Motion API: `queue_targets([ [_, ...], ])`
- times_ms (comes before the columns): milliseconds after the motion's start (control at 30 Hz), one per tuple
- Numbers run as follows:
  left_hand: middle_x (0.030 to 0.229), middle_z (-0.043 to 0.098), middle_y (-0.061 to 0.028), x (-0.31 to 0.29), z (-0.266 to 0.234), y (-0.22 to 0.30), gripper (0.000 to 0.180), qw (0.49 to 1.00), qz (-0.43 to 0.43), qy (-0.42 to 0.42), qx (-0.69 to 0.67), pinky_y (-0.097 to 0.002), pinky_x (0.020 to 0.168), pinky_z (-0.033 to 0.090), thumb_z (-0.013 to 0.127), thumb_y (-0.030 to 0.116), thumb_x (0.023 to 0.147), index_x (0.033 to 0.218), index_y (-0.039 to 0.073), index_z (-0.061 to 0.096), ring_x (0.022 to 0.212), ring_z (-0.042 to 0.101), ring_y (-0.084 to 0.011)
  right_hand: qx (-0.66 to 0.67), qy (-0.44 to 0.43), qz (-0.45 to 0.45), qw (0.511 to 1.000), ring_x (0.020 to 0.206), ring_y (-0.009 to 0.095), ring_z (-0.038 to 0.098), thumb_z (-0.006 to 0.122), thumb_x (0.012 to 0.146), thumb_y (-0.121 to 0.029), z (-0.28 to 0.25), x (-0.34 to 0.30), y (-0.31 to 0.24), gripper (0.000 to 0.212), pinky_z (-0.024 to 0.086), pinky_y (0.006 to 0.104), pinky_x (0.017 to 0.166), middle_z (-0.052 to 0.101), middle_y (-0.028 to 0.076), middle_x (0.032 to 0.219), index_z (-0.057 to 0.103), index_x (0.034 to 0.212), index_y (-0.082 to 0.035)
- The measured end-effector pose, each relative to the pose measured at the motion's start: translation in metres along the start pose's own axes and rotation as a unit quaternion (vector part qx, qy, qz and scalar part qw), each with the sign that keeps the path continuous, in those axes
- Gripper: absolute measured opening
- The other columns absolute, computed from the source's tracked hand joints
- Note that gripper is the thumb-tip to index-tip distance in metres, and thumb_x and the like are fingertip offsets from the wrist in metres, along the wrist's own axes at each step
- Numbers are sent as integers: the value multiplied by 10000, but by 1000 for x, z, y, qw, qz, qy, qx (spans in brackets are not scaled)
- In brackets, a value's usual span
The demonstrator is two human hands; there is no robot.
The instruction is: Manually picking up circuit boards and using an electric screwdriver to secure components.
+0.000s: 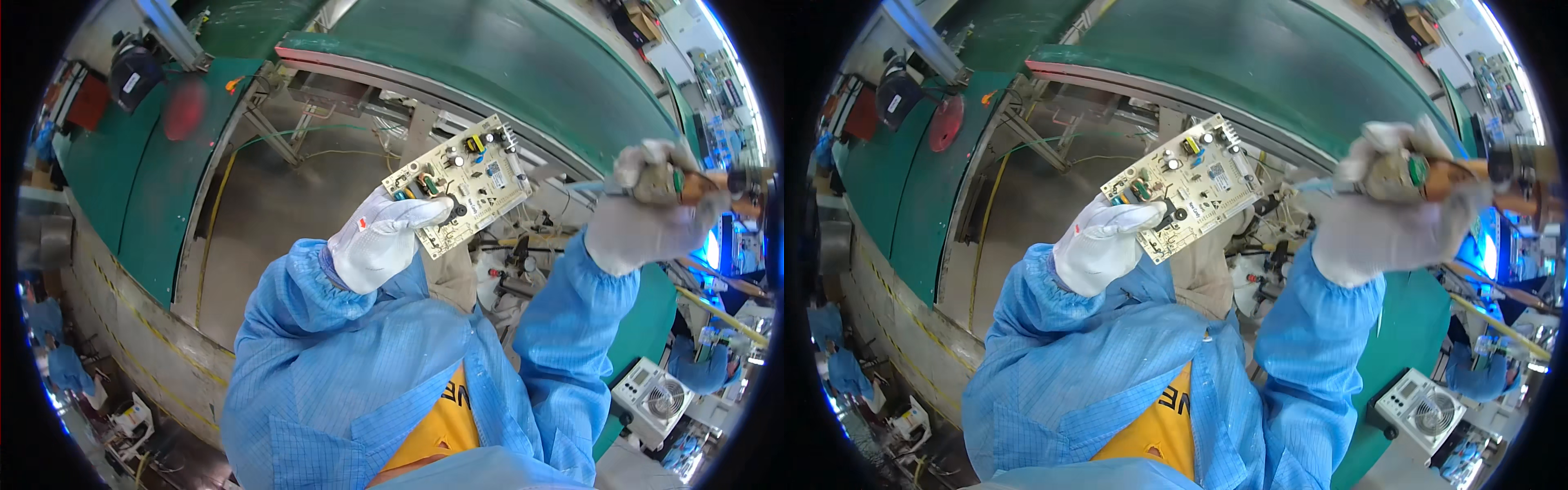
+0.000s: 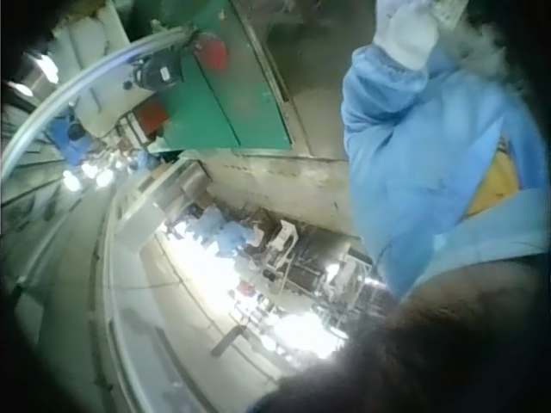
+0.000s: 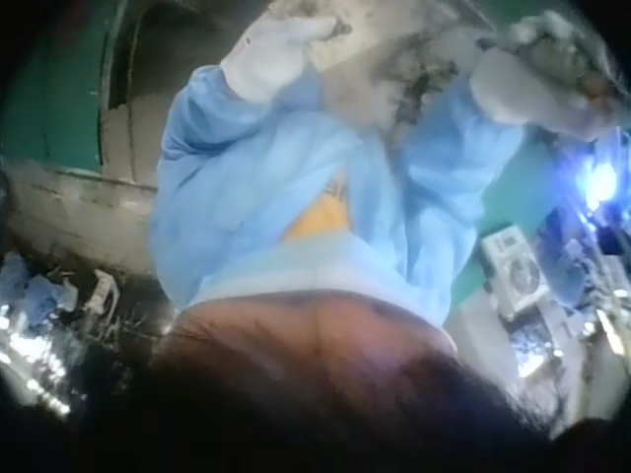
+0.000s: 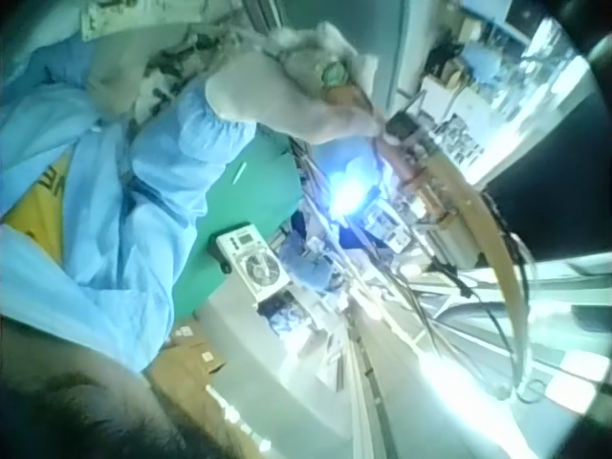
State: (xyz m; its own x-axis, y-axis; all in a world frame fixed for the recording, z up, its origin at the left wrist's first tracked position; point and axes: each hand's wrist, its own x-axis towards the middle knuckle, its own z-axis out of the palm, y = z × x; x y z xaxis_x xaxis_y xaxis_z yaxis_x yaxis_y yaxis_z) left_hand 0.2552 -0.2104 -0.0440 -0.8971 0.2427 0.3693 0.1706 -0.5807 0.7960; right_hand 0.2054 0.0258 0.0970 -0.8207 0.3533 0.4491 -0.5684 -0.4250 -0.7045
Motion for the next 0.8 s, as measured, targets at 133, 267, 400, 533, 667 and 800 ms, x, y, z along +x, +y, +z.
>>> queue_targets([
  [133, 1127, 633, -128, 23, -7, 29, 411, 968, -164, 82, -168, -292, 896, 474, 629, 132, 849, 1206, -48, 536, 1034, 610, -185, 167, -60, 87, 980, 815, 201, 438, 686, 743, -514, -30, 10, -17, 572, 373, 317, 713, 470, 101, 915, 484, 986, -38],
  [267, 1140, 627, -100, 53, -42, 39, 408, 981, -120, 97, -118, -271, 906, 464, 593, 151, 868, 1221, -45, 530, 1025, 605, -159, 180, -245, 171, 937, 807, 162, 434, 639, 794, -439, -67, 25, -17, 495, 374, 283, 704, 469, 48, 919, 493, 1043, -37],
  [400, 1123, 632, -126, 76, -85, 66, 349, 976, -57, 141, -155, -277, 926, 460, 542, 71, 874, 1192, -73, 543, 1027, 607, -173, -35, -41, 252, 966, 661, 133, 488, 547, 909, -394, -82, 35, -17, 348, 394, 253, 616, 501, 1, 762, 530, 1006, -61],
  [533, 1050, 658, -136, 103, -138, 82, 259, 947, 33, 179, 263, -278, 921, 461, 521, 35, 869, 1076, -92, 612, 974, 630, -183, -322, 59, 245, 912, 638, 106, 540, 585, 885, -444, -127, 58, 17, 383, 376, 206, 498, 566, 29, 733, 562, 919, -64],
  [667, 1004, 664, -121, 156, -180, 103, 261, 954, 81, 280, 78, -237, 799, 508, 579, 11, 819, 1072, -45, 611, 858, 641, -152, -532, 86, 167, 826, 544, 108, 495, 646, 856, -370, -171, 64, 56, 331, 399, 234, 518, 582, 47, 710, 567, 870, -49],
  [800, 973, 672, -132, 198, -297, 95, 368, 748, 138, 478, 441, -315, 790, 506, 693, 195, 772, 1099, 52, 603, 885, 654, -236, -581, 68, 171, 793, 551, 85, 496, 656, 851, -352, -170, 68, 69, 311, 376, 220, 489, 584, 22, 705, 585, 845, -49],
])
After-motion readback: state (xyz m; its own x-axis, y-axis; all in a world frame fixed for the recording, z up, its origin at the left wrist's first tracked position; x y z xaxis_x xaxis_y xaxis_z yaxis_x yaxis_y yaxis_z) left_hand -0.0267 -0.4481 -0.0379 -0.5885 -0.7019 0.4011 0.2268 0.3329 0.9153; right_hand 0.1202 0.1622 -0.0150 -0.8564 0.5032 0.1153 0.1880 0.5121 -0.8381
